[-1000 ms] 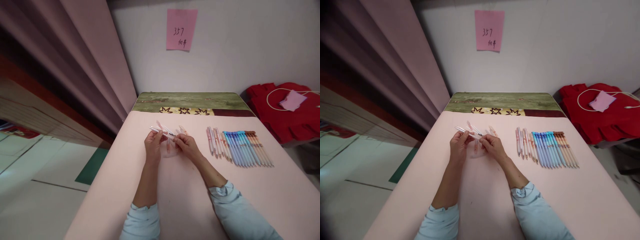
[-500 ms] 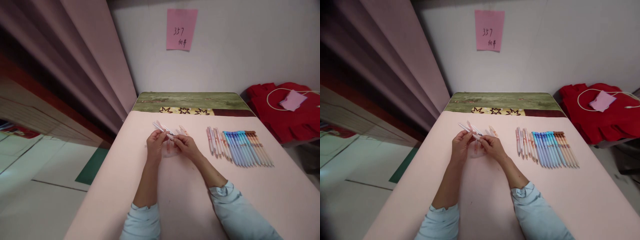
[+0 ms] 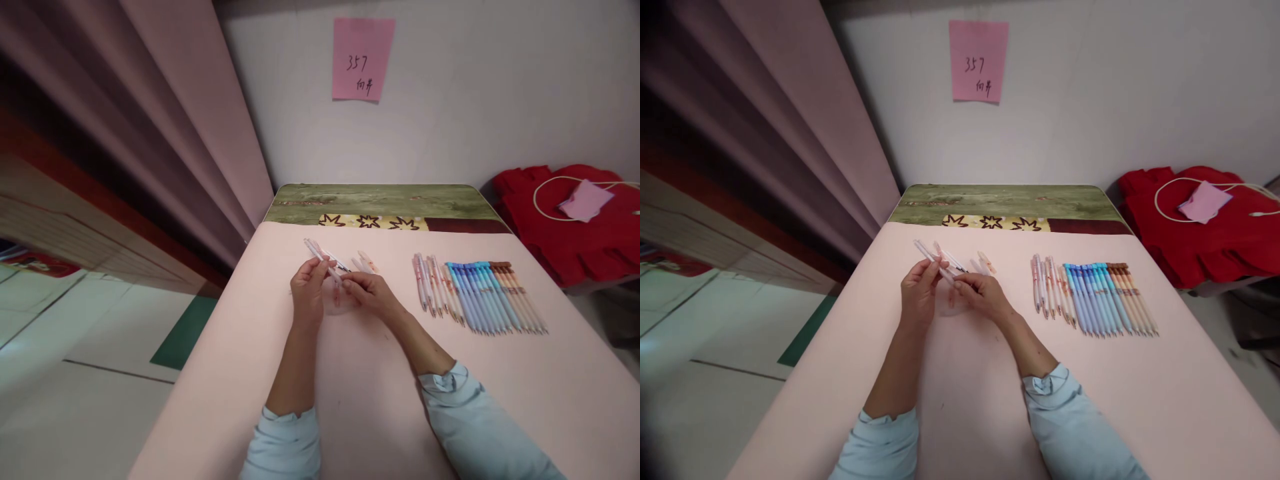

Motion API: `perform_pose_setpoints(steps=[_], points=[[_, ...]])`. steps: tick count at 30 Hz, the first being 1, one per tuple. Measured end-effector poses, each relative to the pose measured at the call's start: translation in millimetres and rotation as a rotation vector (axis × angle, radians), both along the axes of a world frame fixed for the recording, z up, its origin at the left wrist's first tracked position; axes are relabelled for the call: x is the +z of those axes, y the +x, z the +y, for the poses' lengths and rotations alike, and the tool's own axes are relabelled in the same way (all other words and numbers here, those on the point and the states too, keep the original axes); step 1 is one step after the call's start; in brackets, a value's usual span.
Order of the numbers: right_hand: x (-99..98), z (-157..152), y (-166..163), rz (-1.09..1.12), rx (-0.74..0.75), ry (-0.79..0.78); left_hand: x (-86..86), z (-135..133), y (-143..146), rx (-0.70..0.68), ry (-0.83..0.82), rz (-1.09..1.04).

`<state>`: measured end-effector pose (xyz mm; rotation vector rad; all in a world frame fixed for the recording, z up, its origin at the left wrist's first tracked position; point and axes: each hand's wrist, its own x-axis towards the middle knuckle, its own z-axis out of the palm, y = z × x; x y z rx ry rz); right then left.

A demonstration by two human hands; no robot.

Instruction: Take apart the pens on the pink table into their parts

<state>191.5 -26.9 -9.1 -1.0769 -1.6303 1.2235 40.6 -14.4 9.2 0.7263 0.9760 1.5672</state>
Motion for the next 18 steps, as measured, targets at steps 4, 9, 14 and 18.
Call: perform_pose_setpoints(steps=[4, 9, 14, 18], points=[[-2.2, 0, 0, -0.051, -0.055, 0.006, 3.6, -1, 1, 0.013, -0.007, -0.077], [-9.1, 2, 0, 0.038, -0.078, -0.074, 2.7, -1, 2, -0.055, -0.038, -0.088], [-10.4, 2, -1, 0.107, -0.064, -0.103, 3.3, -2, 3, -0.089, -0.025, -0.067], [-9.8, 2, -2, 0.161, -0.092, -0.112, 3.5, -3, 3, -0.094, -0.024, -0.062]])
